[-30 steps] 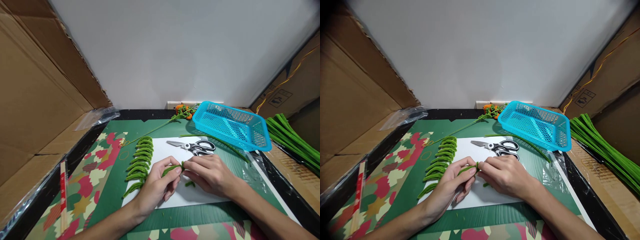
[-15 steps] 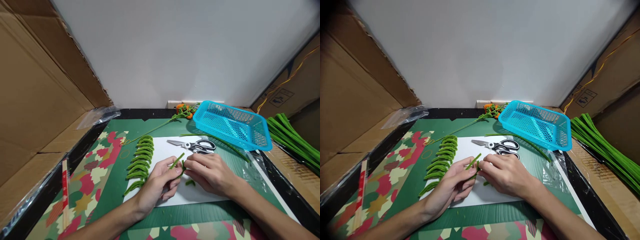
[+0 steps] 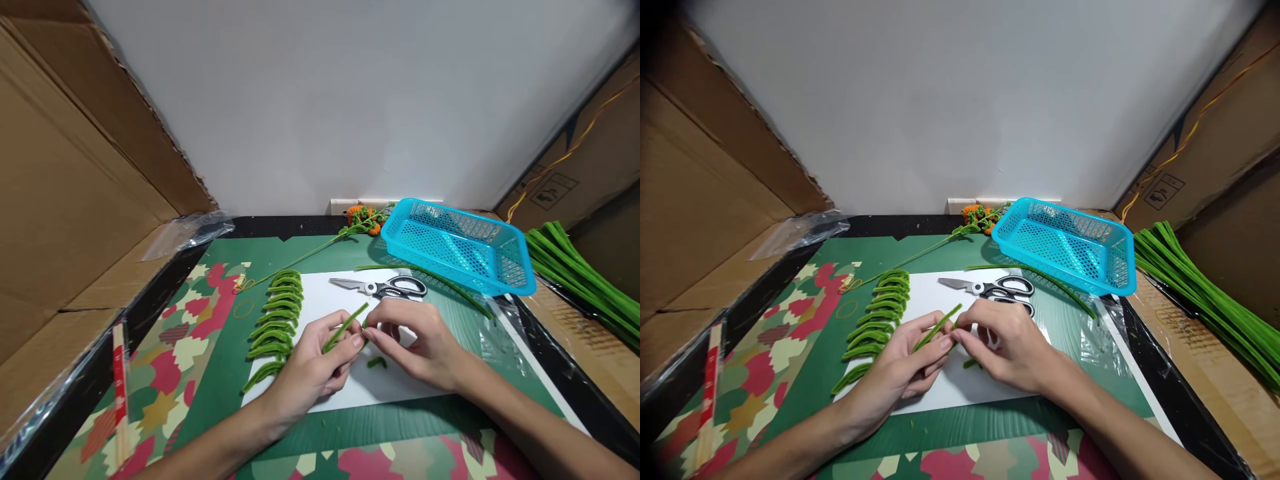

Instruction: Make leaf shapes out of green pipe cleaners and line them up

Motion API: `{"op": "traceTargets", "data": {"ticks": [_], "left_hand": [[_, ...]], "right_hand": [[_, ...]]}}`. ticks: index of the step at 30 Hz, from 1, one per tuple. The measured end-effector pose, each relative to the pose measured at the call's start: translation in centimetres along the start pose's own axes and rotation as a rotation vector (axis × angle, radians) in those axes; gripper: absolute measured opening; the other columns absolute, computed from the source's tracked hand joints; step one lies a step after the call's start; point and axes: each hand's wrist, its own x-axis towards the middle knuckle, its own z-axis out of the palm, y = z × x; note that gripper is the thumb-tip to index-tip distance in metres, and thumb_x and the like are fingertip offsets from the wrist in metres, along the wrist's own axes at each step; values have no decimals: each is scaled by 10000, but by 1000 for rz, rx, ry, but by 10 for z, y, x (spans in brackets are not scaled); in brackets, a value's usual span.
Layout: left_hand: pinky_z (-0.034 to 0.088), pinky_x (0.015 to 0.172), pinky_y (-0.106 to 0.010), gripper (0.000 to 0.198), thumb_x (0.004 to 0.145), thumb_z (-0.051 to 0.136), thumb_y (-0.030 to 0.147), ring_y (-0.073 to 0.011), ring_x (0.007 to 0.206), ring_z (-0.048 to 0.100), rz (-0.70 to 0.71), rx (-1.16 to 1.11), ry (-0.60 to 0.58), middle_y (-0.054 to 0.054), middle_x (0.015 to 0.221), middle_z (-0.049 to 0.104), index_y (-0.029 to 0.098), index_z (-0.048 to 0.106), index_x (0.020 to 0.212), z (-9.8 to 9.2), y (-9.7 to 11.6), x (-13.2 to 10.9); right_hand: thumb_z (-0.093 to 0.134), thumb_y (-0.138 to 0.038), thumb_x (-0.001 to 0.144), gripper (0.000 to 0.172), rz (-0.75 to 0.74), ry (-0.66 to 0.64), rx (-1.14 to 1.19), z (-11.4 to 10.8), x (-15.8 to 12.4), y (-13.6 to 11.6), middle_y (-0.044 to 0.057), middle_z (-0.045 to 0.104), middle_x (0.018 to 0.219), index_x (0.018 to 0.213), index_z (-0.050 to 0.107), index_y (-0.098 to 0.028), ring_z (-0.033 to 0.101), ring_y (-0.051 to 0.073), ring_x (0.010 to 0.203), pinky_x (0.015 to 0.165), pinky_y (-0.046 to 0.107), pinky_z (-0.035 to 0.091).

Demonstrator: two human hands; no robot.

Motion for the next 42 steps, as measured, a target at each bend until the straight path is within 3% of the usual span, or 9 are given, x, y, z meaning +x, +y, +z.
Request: {"op": "traceTargets", "data": {"ticks": [13,18,22,26,33,42], "left_hand": [[148,320,-129,317,981,697,469,-14,358,206,16,65,-30,132,557,344,206,530,916,3,4,-2],[116,321,-142,248,1007,662,436,-15,353,186,-34,-20,-34,128,575,355,210,564,979,0,3,-1],[99,337,-151,207,1013,653,382,-17,370,162,-104,-112,-74,128,584,353,210,548,969,-1,6,-2],[105,355,-154,178,1018,640,326,-15,384,158,-187,-211,-139,122,604,359,207,535,939,-4,8,-3],[161,324,-158,112,1022,624,291,-18,336,211,-233,-317,-203,110,603,391,198,595,968,-5,9,-6],[228,299,-142,49,979,658,233,-26,314,266,-296,-362,-268,96,583,439,190,637,970,-7,13,-8]], "right_hand": [[671,-222,1020,123,129,8,124,-2,3,-4,14,714,801,927,741,-184,609,131,668,611,238,437],[575,-202,1052,136,-48,-138,-77,-9,-1,2,17,645,820,990,690,-168,534,127,636,589,262,380],[512,-181,1071,153,-141,-182,-187,-10,-3,3,38,642,863,1032,659,-159,519,144,661,576,292,333],[501,-164,1070,185,-163,-199,-111,-9,-4,3,35,618,831,987,666,-165,503,145,647,565,299,326],[550,-152,1054,174,-161,-130,59,-6,-4,-5,47,660,777,972,703,-169,548,157,643,577,288,419],[559,-92,978,198,-126,-112,132,-3,-2,-16,21,636,690,875,708,-171,514,145,592,532,293,371]]}}
